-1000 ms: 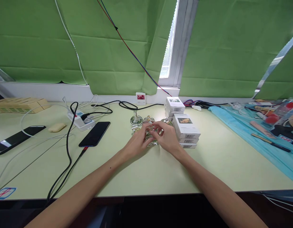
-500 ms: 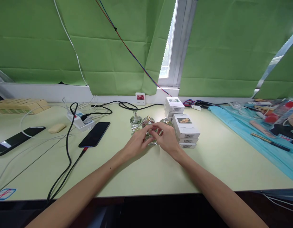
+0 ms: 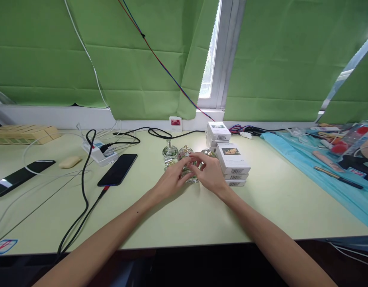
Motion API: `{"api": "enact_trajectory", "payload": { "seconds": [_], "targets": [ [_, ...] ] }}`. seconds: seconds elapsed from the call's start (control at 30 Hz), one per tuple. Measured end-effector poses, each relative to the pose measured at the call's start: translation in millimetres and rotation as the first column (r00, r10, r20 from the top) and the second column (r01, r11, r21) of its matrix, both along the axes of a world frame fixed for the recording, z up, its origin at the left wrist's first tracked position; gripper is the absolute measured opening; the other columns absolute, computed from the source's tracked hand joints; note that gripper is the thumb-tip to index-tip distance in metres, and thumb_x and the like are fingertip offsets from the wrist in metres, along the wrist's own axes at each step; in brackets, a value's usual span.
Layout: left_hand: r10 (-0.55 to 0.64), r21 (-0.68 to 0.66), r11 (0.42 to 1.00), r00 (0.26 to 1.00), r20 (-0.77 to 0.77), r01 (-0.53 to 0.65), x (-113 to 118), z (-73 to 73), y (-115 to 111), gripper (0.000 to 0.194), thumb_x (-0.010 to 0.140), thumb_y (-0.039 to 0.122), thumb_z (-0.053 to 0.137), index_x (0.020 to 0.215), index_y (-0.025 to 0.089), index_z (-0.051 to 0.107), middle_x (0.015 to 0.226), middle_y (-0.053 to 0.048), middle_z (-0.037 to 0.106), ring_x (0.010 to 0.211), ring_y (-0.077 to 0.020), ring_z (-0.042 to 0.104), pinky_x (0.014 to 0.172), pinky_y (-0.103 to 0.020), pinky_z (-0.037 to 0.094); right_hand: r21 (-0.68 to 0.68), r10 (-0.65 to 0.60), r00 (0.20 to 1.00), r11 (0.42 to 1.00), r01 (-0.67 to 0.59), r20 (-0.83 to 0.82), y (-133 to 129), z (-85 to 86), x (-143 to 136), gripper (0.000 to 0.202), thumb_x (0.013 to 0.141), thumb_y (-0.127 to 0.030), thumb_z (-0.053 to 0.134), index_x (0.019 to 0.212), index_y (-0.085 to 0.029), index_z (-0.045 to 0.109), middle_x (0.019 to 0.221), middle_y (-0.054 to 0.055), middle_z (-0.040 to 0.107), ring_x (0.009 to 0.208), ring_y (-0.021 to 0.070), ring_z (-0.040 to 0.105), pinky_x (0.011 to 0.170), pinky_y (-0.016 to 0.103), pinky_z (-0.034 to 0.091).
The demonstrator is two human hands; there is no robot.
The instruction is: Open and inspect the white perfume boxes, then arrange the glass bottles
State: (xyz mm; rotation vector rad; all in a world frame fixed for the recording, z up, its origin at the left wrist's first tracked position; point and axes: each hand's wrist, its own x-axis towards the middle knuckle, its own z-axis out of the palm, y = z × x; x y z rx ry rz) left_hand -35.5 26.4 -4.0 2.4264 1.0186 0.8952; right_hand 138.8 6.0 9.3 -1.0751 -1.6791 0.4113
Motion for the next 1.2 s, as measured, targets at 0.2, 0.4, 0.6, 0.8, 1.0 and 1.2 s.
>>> {"api": "enact_trajectory", "payload": {
  "seconds": [0.2, 0.4, 0.6, 0.8, 1.0, 1.2],
  "targets": [
    [0.014, -0.014, 1.0, 1.0, 0.016, -0.014, -2.7, -4.6, 1.3, 0.041, 0.098, 0.035, 0.054, 0.137, 0.025, 0.044, 0.09, 0.001, 0.065, 0.058, -0.0107, 0.051, 0.062, -0.025, 0.041, -0.036, 0.007, 0.999, 0.999, -0.008, -0.033, 0.8, -1.7, -0.1, 0.013, 0.083, -0.021, 0.071, 0.096, -0.022, 0.072, 0.086, 0.002, 0.077, 0.074, 0.0172, 0.067, 0.066, 0.029, 0.051],
    [0.023, -0.068, 0.997, 0.998, 0.053, -0.019, -2.9, -6.8, 0.3, 0.04, 0.098, 0.037, 0.056, 0.132, 0.024, 0.04, 0.105, -0.003, 0.067, 0.058, -0.01, 0.054, 0.063, -0.026, 0.042, -0.103, 0.01, 0.994, 0.994, -0.022, -0.111, 2.0, -3.3, -1.2, 0.009, 0.079, -0.021, 0.072, 0.088, -0.022, 0.072, 0.085, 0.002, 0.076, 0.078, 0.0179, 0.068, 0.063, 0.027, 0.051],
    [0.03, -0.075, 0.997, 0.998, 0.055, -0.026, -2.0, -8.8, 1.1, 0.039, 0.098, 0.038, 0.056, 0.13, 0.024, 0.039, 0.11, -0.005, 0.066, 0.057, -0.0092, 0.051, 0.061, -0.026, 0.041, -0.11, -0.004, 0.991, 0.994, -0.01, -0.13, 2.8, -3.6, -1.6, 0.009, 0.076, -0.022, 0.073, 0.085, -0.022, 0.071, 0.081, 0.002, 0.073, 0.074, 0.0167, 0.064, 0.063, 0.027, 0.05],
    [0.03, -0.064, 0.998, 0.998, 0.058, -0.026, -1.4, -8.3, 0.8, 0.036, 0.097, 0.035, 0.056, 0.127, 0.024, 0.038, 0.108, -0.003, 0.063, 0.057, -0.0084, 0.049, 0.06, -0.026, 0.039, -0.112, -0.003, 0.989, 0.994, -0.014, -0.145, 4.3, -5.6, -1.4, 0.009, 0.075, -0.024, 0.074, 0.083, -0.022, 0.07, 0.077, 0.001, 0.07, 0.071, 0.016, 0.06, 0.062, 0.026, 0.048],
    [0.033, -0.088, 0.996, 0.998, 0.062, -0.027, -0.6, -8.5, 1.0, 0.038, 0.097, 0.036, 0.056, 0.128, 0.023, 0.037, 0.106, -0.003, 0.064, 0.058, -0.0088, 0.05, 0.06, -0.026, 0.04, -0.107, -0.001, 0.988, 0.994, -0.016, -0.155, 1.8, -4.2, -2.2, 0.01, 0.075, -0.026, 0.074, 0.084, -0.022, 0.069, 0.078, 0.001, 0.069, 0.068, 0.0151, 0.056, 0.063, 0.027, 0.049],
    [0.045, -0.102, 0.994, 0.998, 0.054, -0.039, -1.4, -8.8, 0.9, 0.039, 0.097, 0.036, 0.056, 0.129, 0.023, 0.037, 0.1, -0.002, 0.064, 0.059, -0.0097, 0.051, 0.061, -0.026, 0.04, -0.107, -0.011, 0.988, 0.994, -0.006, -0.154, -0.1, -2.0, -3.5, 0.011, 0.075, -0.026, 0.073, 0.084, -0.022, 0.069, 0.081, 0.002, 0.072, 0.066, 0.0151, 0.057, 0.061, 0.028, 0.05]
  ]
}}
